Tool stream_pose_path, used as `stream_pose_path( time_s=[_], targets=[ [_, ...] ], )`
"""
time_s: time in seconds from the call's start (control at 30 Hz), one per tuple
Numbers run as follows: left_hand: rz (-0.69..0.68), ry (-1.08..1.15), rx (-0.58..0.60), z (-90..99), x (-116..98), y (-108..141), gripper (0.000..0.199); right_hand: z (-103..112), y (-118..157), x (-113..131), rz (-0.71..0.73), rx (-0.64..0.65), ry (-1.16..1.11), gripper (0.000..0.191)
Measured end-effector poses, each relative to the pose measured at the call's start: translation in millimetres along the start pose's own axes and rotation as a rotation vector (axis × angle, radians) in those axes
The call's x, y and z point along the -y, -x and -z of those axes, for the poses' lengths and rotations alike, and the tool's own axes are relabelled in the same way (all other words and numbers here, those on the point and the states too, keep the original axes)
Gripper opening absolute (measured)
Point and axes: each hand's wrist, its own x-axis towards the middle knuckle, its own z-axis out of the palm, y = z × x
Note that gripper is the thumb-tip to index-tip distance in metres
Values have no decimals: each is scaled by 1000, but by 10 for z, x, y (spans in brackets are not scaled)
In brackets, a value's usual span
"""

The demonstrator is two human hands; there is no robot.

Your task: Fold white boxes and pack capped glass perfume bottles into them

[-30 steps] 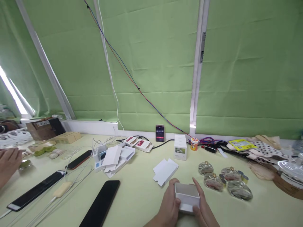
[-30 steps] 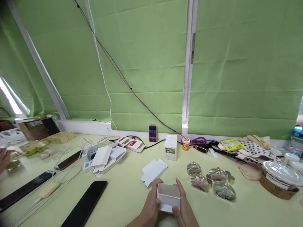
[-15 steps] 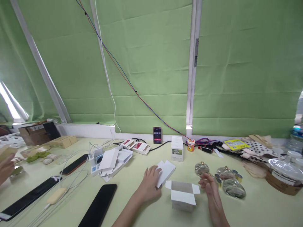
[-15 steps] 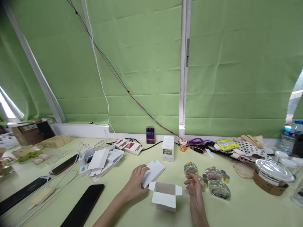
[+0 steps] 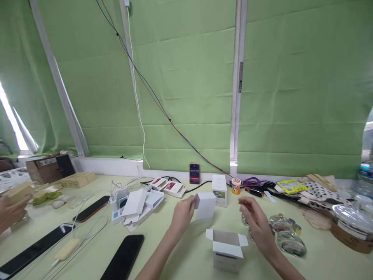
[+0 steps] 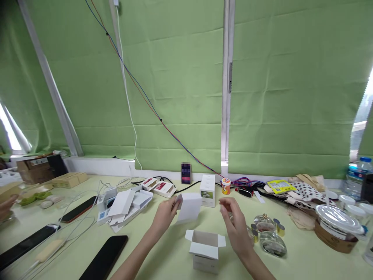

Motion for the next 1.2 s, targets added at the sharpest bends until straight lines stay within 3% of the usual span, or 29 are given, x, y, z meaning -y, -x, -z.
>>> stream_pose_path(
  time_s=[0.07, 0.13, 0.27, 0.37, 0.53, 0.73, 0.77, 0.83, 0.9, 0.97, 1.2],
  targets=[
    [-12, 110, -20, 130, -185, -124, 29, -10, -192, 136, 29, 170, 110, 24],
    [-33, 205, -36, 238, -365, -219, 26, -36, -310, 249, 119, 276, 226, 42],
    [-77, 334, -74, 362, -648, -262, 23, -126, -308, 351, 326, 347, 487, 101],
    [-115, 485, -56, 376, -783, -191, 24, -188, -249, 309, 366, 361, 602, 114],
    [-209, 619, 160, 395, -867, -81, 23, -151, -274, 209, 290, 356, 474, 96],
    [-242, 762, 264, 512, -763, -103, 29, -7, -342, 185, -70, 521, -16, 81],
    [-268, 808, 318, 518, -749, -109, 37, 2, -350, 186, -110, 530, -116, 80],
    [-289, 895, 442, 503, -742, -113, 71, 8, -364, 192, -168, 540, -307, 81],
    [-242, 944, 527, 454, -766, -106, 99, 7, -374, 203, -221, 557, -454, 80],
    [-189, 960, 525, 392, -814, -87, 106, 7, -378, 212, -256, 574, -547, 80],
    [-165, 914, 306, 278, -975, -16, 91, 10, -363, 218, -253, 605, -577, 83]
  ],
)
